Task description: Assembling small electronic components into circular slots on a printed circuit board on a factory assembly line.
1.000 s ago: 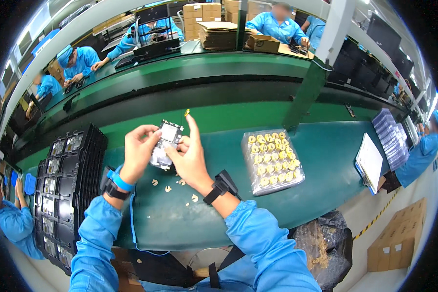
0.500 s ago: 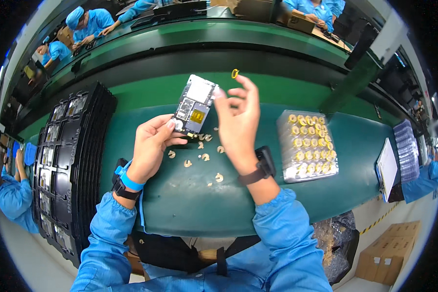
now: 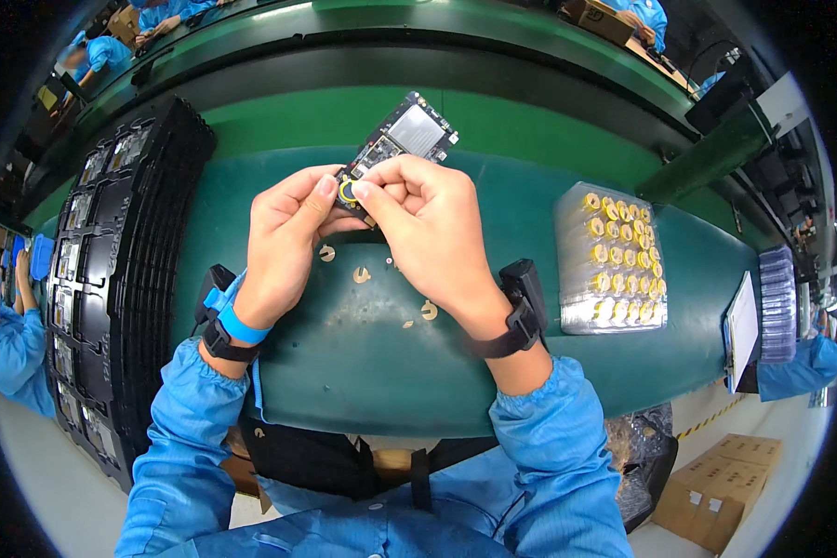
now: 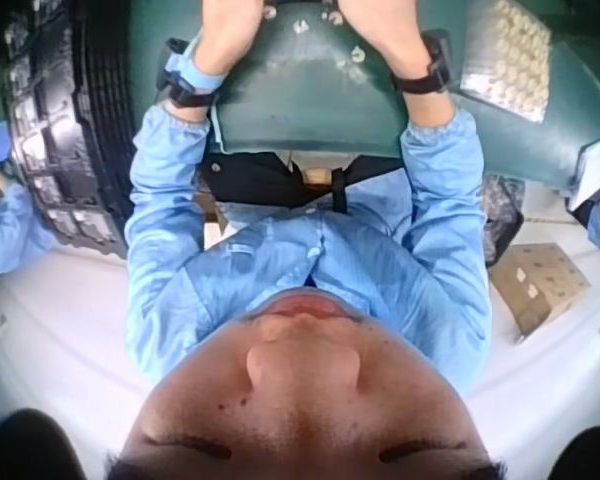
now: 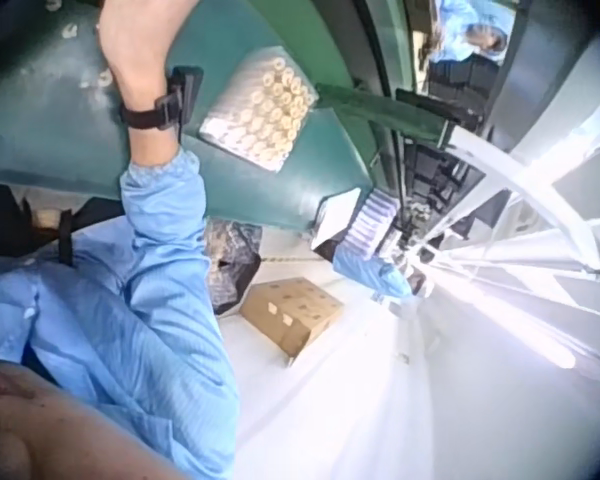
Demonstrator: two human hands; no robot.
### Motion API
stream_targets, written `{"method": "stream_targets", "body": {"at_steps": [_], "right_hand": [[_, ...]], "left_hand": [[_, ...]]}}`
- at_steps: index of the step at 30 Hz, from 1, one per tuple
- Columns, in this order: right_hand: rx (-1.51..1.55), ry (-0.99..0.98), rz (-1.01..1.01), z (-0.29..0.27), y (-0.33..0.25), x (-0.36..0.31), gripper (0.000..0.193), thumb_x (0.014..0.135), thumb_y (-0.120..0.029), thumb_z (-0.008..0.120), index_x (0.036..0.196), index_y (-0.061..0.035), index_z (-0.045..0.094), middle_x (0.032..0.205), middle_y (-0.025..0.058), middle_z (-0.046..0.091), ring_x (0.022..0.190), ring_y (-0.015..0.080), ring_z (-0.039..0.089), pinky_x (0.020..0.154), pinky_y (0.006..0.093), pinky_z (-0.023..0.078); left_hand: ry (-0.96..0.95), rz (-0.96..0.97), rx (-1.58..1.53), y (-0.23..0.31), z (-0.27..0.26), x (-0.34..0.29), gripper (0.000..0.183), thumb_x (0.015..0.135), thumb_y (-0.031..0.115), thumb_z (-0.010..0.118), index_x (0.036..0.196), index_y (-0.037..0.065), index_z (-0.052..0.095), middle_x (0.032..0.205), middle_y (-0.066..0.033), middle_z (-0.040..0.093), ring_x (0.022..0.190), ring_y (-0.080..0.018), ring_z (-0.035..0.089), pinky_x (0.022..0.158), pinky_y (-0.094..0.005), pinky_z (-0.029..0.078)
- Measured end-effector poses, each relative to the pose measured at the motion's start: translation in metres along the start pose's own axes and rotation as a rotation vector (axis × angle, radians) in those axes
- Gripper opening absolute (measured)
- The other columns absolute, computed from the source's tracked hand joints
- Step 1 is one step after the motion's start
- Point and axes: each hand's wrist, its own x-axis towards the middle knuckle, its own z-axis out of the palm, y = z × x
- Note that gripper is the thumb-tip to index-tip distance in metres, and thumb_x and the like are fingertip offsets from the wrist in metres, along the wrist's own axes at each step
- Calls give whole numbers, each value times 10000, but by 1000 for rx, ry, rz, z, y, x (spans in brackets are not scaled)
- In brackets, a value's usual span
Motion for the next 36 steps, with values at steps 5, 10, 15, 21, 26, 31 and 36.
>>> {"method": "stream_targets", "body": {"at_steps": [5, 10, 15, 21, 26, 31, 36], "right_hand": [[32, -3, 23, 2, 2, 0, 77, 961, -22, 688, 927, 46, 687, 688, -28, 615, 593, -5, 490, 506, 202, 366], [17, 9, -3, 3, 5, 0, 82, 960, -26, 692, 924, 48, 688, 701, -16, 635, 600, 0, 502, 513, 198, 377], [26, 26, -43, 4, 8, 0, 80, 951, -22, 699, 917, 50, 690, 711, -5, 653, 613, 3, 520, 523, 200, 391], [-22, 59, -56, 5, 11, 0, 83, 929, -20, 719, 882, 41, 689, 695, -7, 648, 603, -2, 508, 519, 202, 380], [-96, 74, -74, 5, 13, 1, 100, 919, -22, 727, 845, 28, 681, 665, -13, 632, 580, -4, 484, 503, 208, 355], [-64, 75, -136, 4, 19, 2, 103, 916, -17, 727, 838, 27, 677, 664, -12, 637, 566, -1, 478, 495, 215, 352], [-60, 89, -142, 6, 17, 1, 84, 914, -15, 728, 855, 31, 689, 668, 1, 659, 567, 2, 494, 497, 215, 363]], "left_hand": [[-10, 8, 23, 2, 2, 0, 337, 1100, 177, 513, 1285, -87, 612, 1155, -154, 716, 1017, -219, 725, 912, -346, 609], [-9, 12, -17, 1, 2, -1, 325, 1101, 168, 503, 1277, -86, 603, 1163, -158, 712, 1044, -233, 725, 930, -359, 607], [-17, 9, 4, 1, 2, 0, 329, 1102, 171, 499, 1283, -87, 594, 1167, -168, 708, 1050, -241, 724, 941, -367, 606], [-4, 1, -61, 0, 3, 1, 292, 1088, 110, 515, 1255, -99, 632, 1161, -160, 710, 1021, -204, 720, 919, -332, 622], [-31, 2, -1, 5, 4, 0, 322, 1081, 127, 527, 1289, -111, 588, 1193, -195, 704, 1071, -256, 720, 974, -389, 600], [-36, 15, 3, 2, 3, 0, 325, 1060, 94, 555, 1305, -117, 588, 1213, -199, 701, 1090, -254, 714, 988, -398, 597], [-23, 28, 16, 2, 3, 0, 310, 1058, 74, 552, 1299, -116, 594, 1214, -190, 703, 1089, -241, 714, 984, -390, 602]]}}
